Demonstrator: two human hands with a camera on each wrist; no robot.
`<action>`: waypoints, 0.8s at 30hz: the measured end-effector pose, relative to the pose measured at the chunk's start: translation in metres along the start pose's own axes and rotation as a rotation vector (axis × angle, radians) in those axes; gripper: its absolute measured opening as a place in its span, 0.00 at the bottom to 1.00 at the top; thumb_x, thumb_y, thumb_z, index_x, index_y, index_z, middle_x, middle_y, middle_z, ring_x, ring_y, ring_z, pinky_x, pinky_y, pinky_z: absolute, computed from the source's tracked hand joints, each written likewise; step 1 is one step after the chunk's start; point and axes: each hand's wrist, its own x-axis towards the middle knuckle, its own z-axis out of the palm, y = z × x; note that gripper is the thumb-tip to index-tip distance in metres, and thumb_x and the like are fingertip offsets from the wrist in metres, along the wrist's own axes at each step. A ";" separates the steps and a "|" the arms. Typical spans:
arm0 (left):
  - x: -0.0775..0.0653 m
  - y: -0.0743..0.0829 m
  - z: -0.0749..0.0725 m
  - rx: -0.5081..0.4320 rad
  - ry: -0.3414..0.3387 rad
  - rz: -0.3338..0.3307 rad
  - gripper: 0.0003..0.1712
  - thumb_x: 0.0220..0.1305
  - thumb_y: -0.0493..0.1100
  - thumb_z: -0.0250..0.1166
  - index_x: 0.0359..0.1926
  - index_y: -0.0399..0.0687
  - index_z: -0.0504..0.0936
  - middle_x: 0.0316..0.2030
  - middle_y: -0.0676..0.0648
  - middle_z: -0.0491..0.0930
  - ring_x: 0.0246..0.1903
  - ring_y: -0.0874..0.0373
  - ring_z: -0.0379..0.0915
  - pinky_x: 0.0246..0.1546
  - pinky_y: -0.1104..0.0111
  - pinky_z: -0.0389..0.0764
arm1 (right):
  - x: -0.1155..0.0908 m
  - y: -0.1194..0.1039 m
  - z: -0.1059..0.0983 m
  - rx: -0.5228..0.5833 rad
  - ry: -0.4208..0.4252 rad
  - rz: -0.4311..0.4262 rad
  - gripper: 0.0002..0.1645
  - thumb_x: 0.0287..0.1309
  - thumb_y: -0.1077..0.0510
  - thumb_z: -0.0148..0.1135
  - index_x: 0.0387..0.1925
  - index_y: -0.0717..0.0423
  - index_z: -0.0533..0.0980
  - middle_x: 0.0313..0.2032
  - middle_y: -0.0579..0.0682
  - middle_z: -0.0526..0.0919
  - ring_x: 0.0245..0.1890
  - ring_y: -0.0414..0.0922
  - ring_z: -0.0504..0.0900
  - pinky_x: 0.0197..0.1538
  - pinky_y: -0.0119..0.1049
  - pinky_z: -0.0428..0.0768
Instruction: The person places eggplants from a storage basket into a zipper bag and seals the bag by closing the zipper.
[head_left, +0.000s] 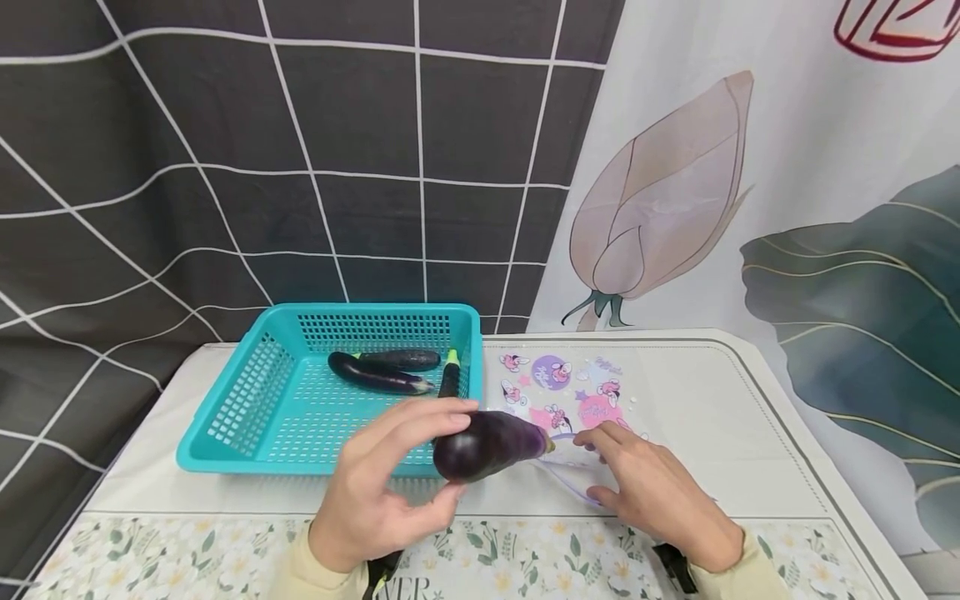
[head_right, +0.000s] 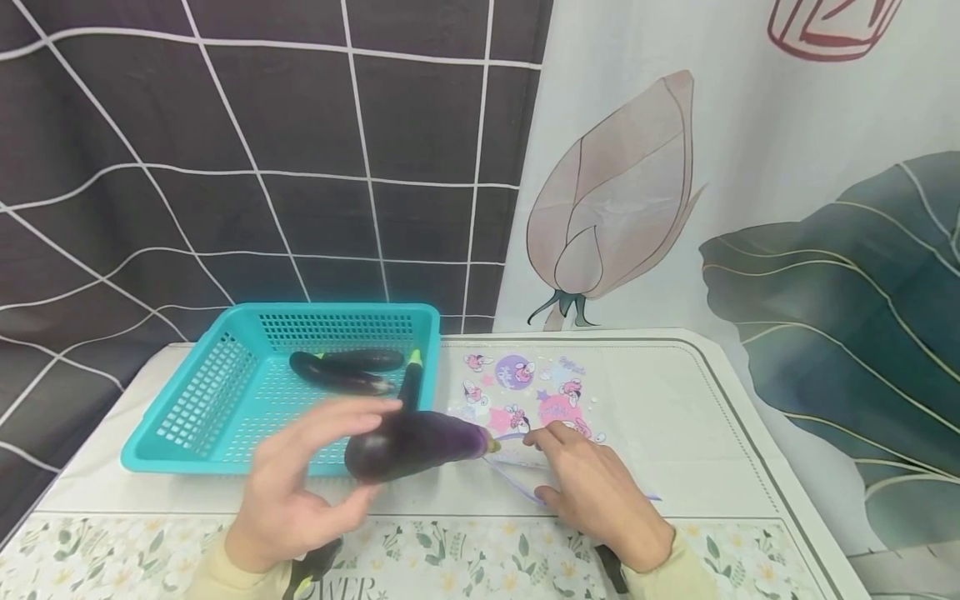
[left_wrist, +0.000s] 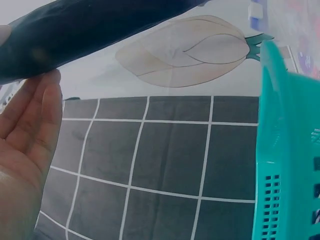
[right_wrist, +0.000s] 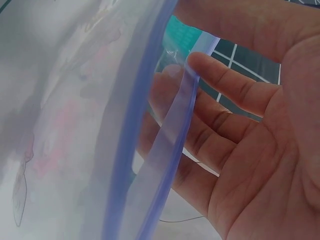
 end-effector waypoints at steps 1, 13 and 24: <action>-0.001 0.000 0.001 -0.005 0.000 -0.003 0.20 0.62 0.42 0.67 0.51 0.33 0.79 0.49 0.35 0.82 0.47 0.44 0.82 0.56 0.62 0.79 | 0.000 0.000 0.000 -0.001 0.002 -0.002 0.34 0.38 0.57 0.83 0.51 0.51 0.79 0.46 0.44 0.80 0.37 0.38 0.81 0.35 0.37 0.81; -0.006 -0.001 0.011 -0.049 -0.033 -0.009 0.22 0.58 0.38 0.68 0.52 0.31 0.78 0.49 0.34 0.82 0.46 0.44 0.82 0.50 0.61 0.83 | 0.000 0.000 0.000 0.001 0.015 -0.018 0.35 0.37 0.57 0.84 0.51 0.51 0.79 0.47 0.44 0.81 0.37 0.39 0.82 0.34 0.36 0.81; -0.008 -0.002 0.019 -0.032 -0.060 -0.012 0.21 0.59 0.38 0.69 0.52 0.34 0.78 0.49 0.36 0.82 0.47 0.46 0.82 0.51 0.61 0.82 | -0.001 -0.001 -0.001 -0.020 0.033 -0.021 0.35 0.37 0.56 0.84 0.51 0.51 0.79 0.47 0.44 0.81 0.38 0.38 0.82 0.36 0.38 0.83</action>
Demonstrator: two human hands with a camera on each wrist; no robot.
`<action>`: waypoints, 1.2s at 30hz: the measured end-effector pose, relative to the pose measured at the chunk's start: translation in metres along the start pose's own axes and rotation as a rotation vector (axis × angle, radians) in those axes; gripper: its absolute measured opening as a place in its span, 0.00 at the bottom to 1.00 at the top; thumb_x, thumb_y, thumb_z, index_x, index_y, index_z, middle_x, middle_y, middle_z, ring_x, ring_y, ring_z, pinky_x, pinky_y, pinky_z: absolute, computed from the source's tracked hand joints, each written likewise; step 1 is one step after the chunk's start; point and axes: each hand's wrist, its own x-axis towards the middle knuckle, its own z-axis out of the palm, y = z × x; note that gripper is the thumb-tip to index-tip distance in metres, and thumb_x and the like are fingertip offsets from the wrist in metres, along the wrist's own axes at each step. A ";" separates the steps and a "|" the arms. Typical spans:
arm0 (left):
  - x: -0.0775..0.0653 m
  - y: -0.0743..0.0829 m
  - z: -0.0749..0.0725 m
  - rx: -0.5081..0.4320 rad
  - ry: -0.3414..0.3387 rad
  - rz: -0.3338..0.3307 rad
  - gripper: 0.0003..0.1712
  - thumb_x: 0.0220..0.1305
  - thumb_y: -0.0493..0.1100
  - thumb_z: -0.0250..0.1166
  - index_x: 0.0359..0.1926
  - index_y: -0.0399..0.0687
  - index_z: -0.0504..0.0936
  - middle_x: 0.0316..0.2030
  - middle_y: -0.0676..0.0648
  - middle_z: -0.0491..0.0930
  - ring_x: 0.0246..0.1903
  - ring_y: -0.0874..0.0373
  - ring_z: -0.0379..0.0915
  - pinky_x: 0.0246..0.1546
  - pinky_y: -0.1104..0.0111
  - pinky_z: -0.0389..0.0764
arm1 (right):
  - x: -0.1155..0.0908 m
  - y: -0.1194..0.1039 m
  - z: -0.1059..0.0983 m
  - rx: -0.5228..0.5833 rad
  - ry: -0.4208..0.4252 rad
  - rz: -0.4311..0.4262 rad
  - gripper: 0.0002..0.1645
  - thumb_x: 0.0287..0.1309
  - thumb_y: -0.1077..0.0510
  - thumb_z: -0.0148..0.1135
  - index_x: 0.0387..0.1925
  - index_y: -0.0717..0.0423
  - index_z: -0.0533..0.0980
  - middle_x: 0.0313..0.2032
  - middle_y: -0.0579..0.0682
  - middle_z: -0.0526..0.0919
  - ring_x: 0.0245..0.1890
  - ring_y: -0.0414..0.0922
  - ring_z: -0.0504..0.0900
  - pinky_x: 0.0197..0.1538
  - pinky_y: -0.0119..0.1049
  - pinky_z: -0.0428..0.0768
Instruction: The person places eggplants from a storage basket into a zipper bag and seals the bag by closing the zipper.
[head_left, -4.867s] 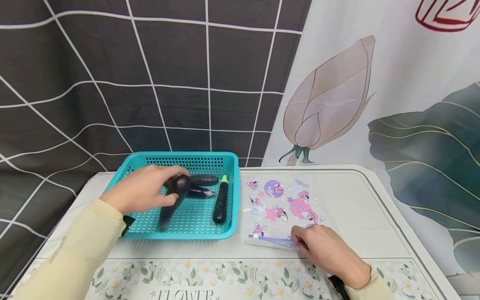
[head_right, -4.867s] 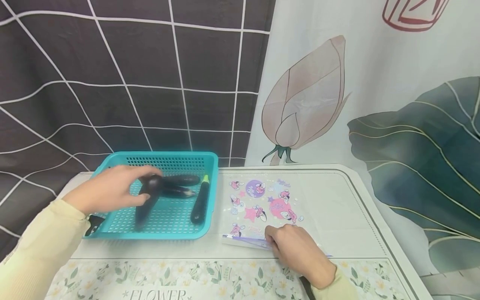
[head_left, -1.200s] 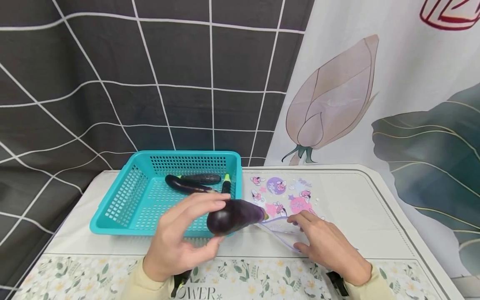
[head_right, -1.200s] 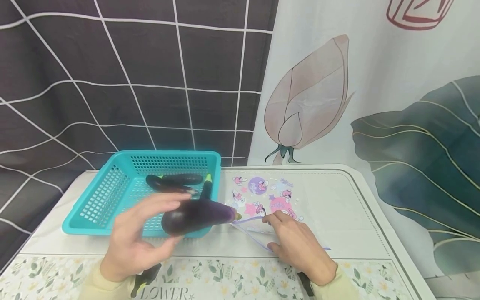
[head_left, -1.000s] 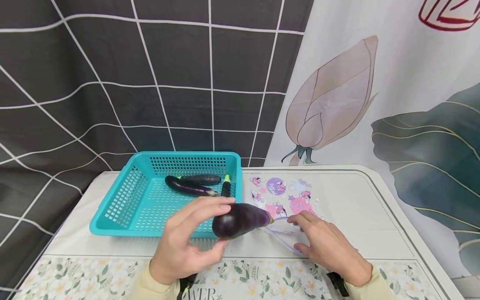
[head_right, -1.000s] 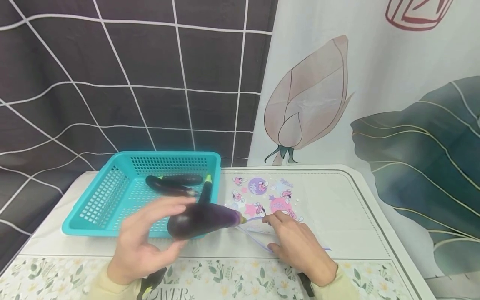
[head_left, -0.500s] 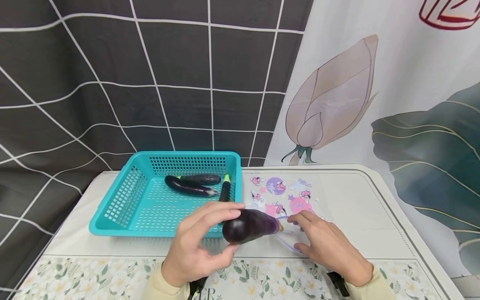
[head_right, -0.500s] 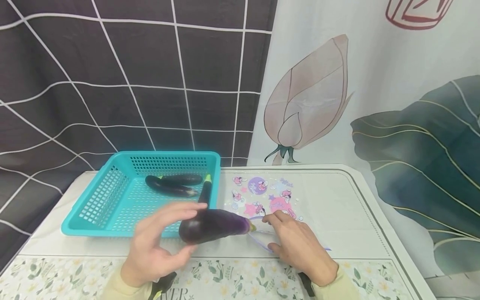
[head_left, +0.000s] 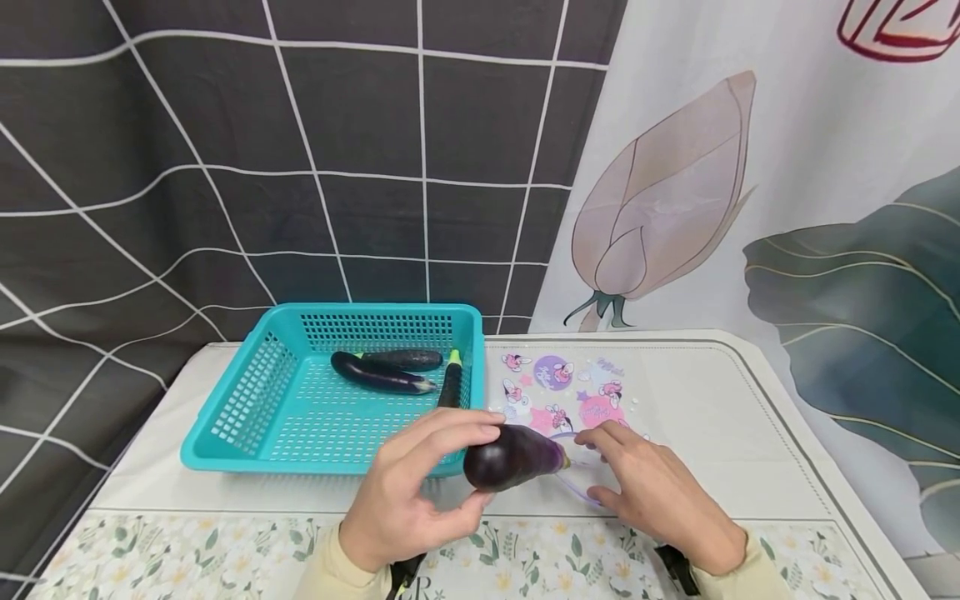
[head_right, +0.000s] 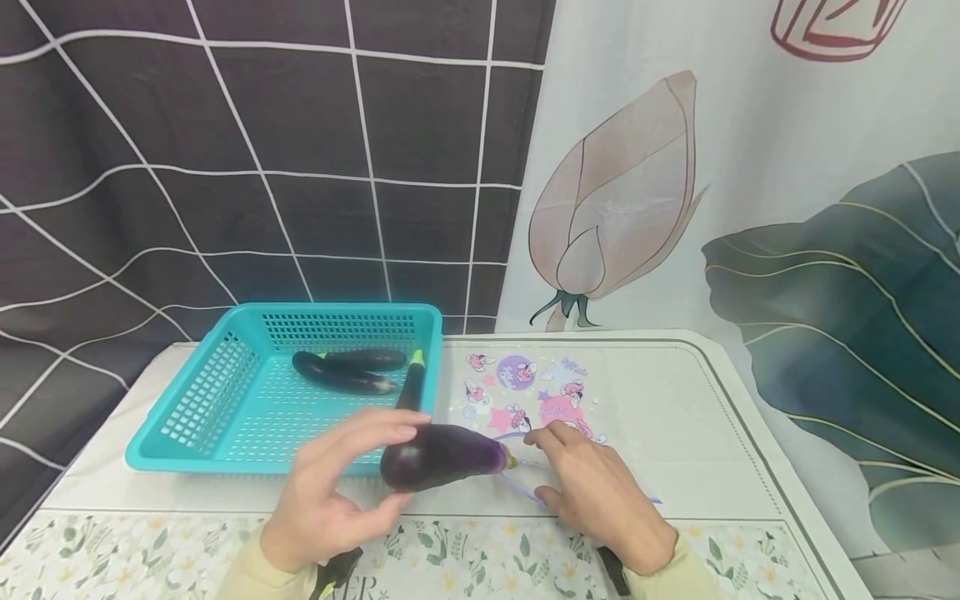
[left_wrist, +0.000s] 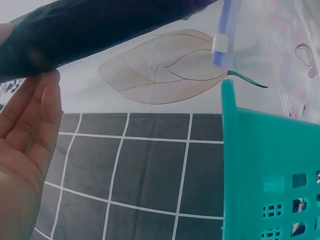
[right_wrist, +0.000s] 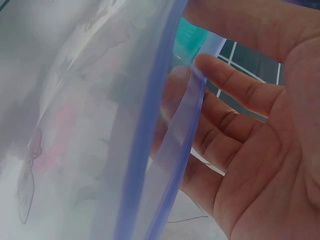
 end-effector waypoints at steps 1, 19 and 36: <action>0.000 0.000 0.001 0.000 -0.004 -0.003 0.21 0.59 0.39 0.68 0.53 0.35 0.78 0.49 0.36 0.82 0.47 0.46 0.82 0.51 0.61 0.82 | 0.000 0.000 0.000 -0.003 0.004 -0.003 0.35 0.37 0.56 0.84 0.51 0.51 0.79 0.47 0.44 0.81 0.38 0.39 0.82 0.37 0.39 0.83; -0.006 -0.005 0.010 0.018 -0.036 -0.031 0.26 0.53 0.36 0.72 0.54 0.38 0.78 0.50 0.38 0.82 0.48 0.48 0.82 0.51 0.61 0.82 | 0.002 0.004 0.000 0.031 0.098 -0.114 0.28 0.45 0.57 0.80 0.50 0.49 0.79 0.47 0.41 0.81 0.39 0.37 0.82 0.38 0.37 0.83; -0.008 -0.009 0.017 0.053 -0.073 -0.028 0.32 0.46 0.34 0.74 0.55 0.39 0.78 0.50 0.39 0.82 0.48 0.51 0.82 0.51 0.64 0.82 | 0.003 0.004 0.001 0.036 0.147 -0.142 0.25 0.46 0.60 0.79 0.48 0.50 0.79 0.46 0.41 0.81 0.38 0.38 0.82 0.37 0.37 0.83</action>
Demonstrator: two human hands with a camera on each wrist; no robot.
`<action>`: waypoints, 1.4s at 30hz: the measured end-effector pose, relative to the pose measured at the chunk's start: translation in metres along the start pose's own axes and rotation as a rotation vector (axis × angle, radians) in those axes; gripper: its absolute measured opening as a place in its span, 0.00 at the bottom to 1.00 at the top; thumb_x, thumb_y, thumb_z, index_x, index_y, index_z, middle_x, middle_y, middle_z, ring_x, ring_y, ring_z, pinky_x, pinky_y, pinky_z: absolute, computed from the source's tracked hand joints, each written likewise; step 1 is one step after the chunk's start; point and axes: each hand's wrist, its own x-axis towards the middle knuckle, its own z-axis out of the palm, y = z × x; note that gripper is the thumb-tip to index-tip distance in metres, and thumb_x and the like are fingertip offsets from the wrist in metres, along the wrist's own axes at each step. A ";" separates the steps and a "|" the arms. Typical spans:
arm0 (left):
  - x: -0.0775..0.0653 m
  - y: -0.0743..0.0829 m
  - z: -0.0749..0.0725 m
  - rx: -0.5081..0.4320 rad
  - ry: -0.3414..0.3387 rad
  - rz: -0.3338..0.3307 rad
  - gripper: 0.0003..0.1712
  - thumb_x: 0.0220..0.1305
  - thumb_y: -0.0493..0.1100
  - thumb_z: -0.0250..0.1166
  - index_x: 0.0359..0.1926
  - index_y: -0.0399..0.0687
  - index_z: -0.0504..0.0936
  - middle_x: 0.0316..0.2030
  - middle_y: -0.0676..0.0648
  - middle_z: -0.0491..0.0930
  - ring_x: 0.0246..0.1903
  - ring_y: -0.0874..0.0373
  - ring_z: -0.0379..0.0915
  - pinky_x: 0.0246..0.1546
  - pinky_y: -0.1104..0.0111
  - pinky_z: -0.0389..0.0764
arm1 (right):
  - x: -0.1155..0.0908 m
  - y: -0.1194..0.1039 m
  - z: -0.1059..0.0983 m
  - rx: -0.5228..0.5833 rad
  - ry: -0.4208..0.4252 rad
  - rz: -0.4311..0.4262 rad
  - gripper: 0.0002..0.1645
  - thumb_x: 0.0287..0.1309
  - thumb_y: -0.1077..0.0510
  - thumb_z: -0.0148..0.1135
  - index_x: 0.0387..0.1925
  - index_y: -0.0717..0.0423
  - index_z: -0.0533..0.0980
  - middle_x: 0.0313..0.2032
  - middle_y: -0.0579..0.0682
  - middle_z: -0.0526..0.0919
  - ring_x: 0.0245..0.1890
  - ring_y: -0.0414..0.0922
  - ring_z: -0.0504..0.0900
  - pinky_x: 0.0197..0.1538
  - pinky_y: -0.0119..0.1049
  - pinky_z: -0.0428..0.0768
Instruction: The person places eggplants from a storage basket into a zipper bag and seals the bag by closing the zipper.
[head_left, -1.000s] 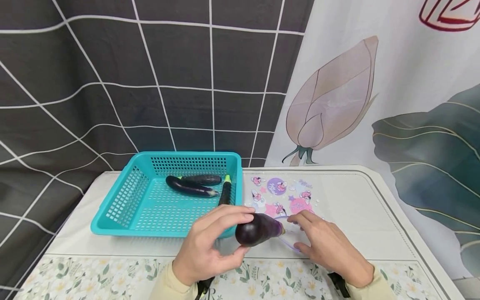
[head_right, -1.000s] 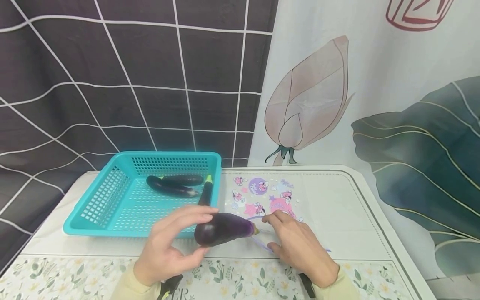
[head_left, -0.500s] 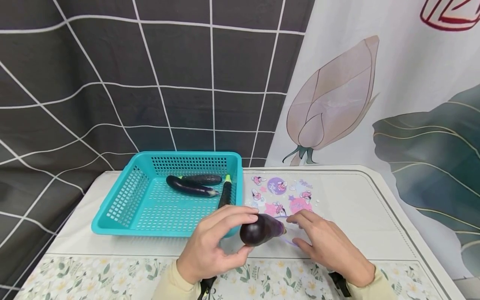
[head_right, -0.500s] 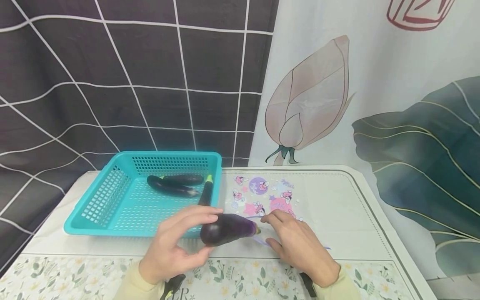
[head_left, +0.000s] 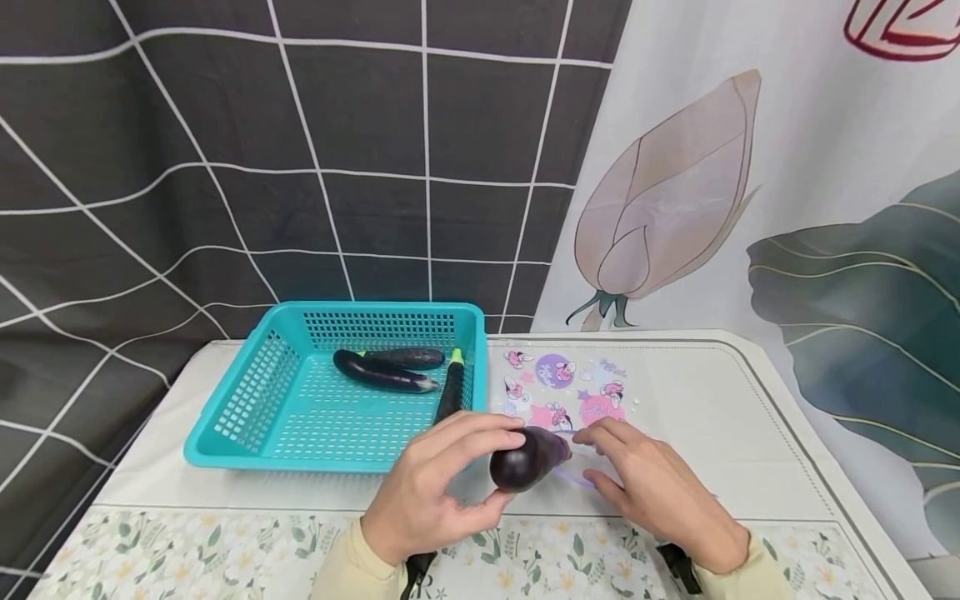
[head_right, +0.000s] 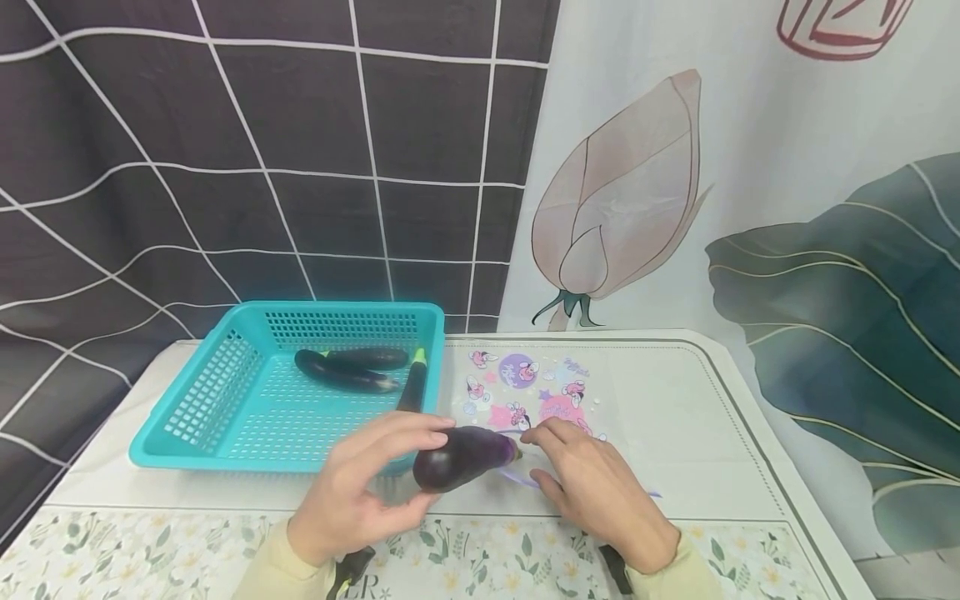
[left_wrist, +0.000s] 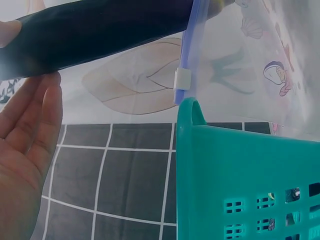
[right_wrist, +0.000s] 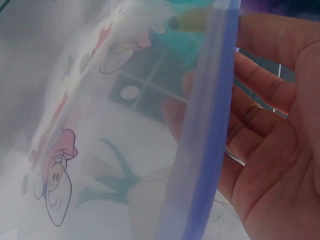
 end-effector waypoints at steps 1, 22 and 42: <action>0.000 0.000 0.000 0.007 -0.002 0.000 0.31 0.46 0.34 0.74 0.55 0.39 0.78 0.50 0.40 0.82 0.48 0.51 0.82 0.51 0.64 0.82 | 0.000 0.000 0.000 -0.001 0.005 -0.001 0.25 0.46 0.60 0.79 0.48 0.50 0.80 0.46 0.41 0.81 0.38 0.38 0.82 0.38 0.38 0.83; -0.002 0.001 0.006 0.061 -0.044 -0.008 0.31 0.49 0.34 0.74 0.57 0.40 0.79 0.54 0.42 0.82 0.53 0.53 0.80 0.56 0.62 0.80 | 0.001 0.003 0.003 -0.024 0.078 -0.084 0.27 0.44 0.79 0.63 0.44 0.52 0.79 0.44 0.45 0.82 0.44 0.42 0.84 0.40 0.39 0.84; -0.004 0.001 0.015 0.088 -0.055 -0.016 0.32 0.46 0.33 0.73 0.57 0.40 0.80 0.53 0.45 0.82 0.54 0.55 0.79 0.58 0.64 0.78 | 0.003 0.002 0.003 -0.010 0.129 -0.099 0.26 0.44 0.78 0.64 0.42 0.49 0.81 0.42 0.42 0.83 0.44 0.41 0.83 0.38 0.40 0.84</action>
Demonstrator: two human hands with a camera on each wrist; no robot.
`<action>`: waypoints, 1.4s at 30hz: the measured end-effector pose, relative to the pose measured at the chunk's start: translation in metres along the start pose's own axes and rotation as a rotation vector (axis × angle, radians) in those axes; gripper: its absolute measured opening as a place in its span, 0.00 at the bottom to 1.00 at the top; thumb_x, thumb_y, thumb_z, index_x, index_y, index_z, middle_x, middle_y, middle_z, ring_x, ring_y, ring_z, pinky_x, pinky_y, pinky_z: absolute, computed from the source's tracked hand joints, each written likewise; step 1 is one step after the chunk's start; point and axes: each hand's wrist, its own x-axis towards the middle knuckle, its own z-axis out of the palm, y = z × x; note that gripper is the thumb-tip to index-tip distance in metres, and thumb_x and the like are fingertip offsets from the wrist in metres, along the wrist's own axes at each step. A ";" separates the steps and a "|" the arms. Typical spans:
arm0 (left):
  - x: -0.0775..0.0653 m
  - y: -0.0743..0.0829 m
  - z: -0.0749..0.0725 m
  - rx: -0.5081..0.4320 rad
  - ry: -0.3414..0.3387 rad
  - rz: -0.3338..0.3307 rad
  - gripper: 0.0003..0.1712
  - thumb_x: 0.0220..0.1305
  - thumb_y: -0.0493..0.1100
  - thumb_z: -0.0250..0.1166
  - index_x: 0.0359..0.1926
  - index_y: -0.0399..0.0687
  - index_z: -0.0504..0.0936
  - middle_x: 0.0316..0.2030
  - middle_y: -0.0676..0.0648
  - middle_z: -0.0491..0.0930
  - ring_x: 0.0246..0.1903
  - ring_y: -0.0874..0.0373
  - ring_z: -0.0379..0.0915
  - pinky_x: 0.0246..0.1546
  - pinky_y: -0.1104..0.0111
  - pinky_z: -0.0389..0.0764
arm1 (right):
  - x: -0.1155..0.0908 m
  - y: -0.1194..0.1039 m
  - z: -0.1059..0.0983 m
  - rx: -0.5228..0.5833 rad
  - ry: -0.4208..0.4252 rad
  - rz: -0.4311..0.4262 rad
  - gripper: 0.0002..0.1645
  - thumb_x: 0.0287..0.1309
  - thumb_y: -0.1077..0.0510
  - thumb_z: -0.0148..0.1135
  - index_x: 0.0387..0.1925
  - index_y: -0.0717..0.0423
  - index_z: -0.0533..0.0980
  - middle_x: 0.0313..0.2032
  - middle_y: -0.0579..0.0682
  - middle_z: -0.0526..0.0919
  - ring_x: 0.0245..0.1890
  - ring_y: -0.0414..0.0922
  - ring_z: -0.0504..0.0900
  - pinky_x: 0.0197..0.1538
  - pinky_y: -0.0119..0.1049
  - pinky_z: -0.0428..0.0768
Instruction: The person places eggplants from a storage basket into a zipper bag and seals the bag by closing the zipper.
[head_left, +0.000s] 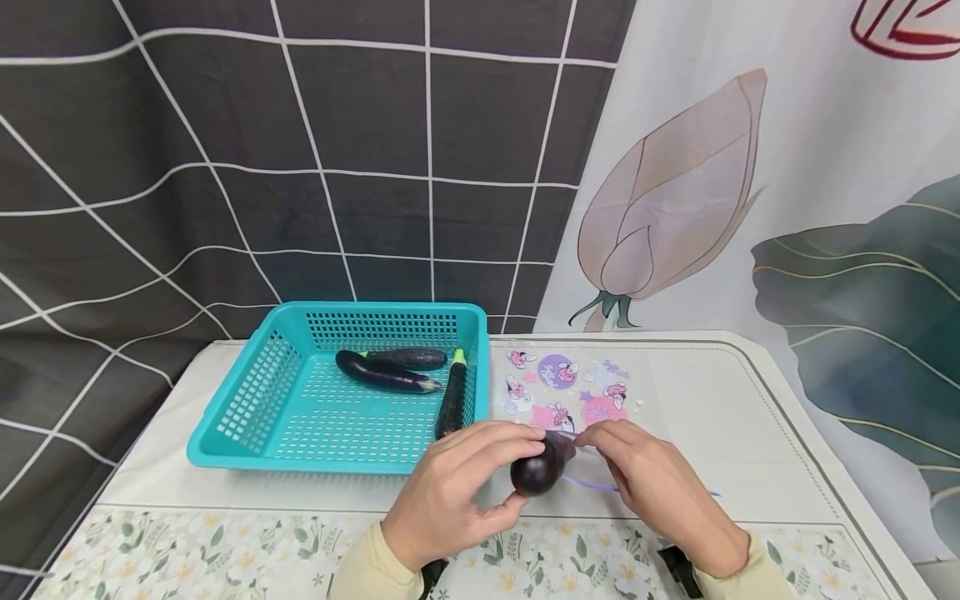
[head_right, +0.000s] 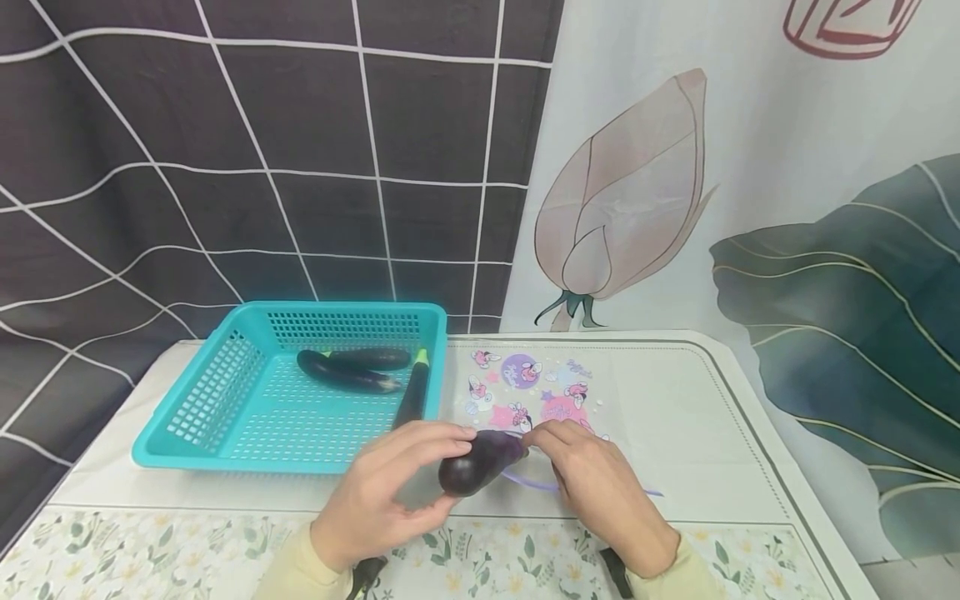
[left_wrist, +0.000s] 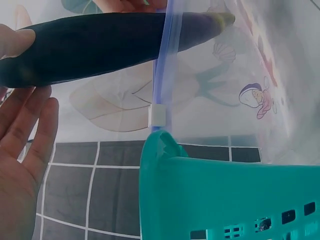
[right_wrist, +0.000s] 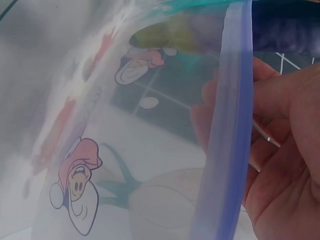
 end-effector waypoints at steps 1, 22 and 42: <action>0.000 0.000 0.000 0.002 -0.002 -0.003 0.32 0.46 0.33 0.73 0.57 0.40 0.80 0.54 0.45 0.82 0.55 0.55 0.79 0.58 0.64 0.77 | 0.000 0.000 0.000 -0.001 0.001 0.000 0.26 0.44 0.78 0.64 0.42 0.49 0.81 0.42 0.42 0.83 0.44 0.41 0.83 0.38 0.40 0.84; -0.004 -0.002 0.006 0.014 -0.058 -0.050 0.33 0.48 0.34 0.73 0.59 0.43 0.79 0.56 0.49 0.81 0.57 0.59 0.76 0.61 0.66 0.75 | 0.001 -0.001 0.001 -0.004 0.046 -0.012 0.32 0.78 0.48 0.26 0.41 0.49 0.81 0.40 0.42 0.84 0.42 0.41 0.84 0.37 0.40 0.85; -0.009 -0.005 0.011 0.021 -0.082 -0.113 0.32 0.50 0.34 0.73 0.58 0.45 0.77 0.57 0.50 0.79 0.57 0.59 0.75 0.61 0.68 0.74 | 0.001 -0.003 -0.001 0.013 0.052 -0.017 0.32 0.79 0.48 0.27 0.44 0.50 0.82 0.42 0.44 0.84 0.44 0.43 0.84 0.38 0.42 0.85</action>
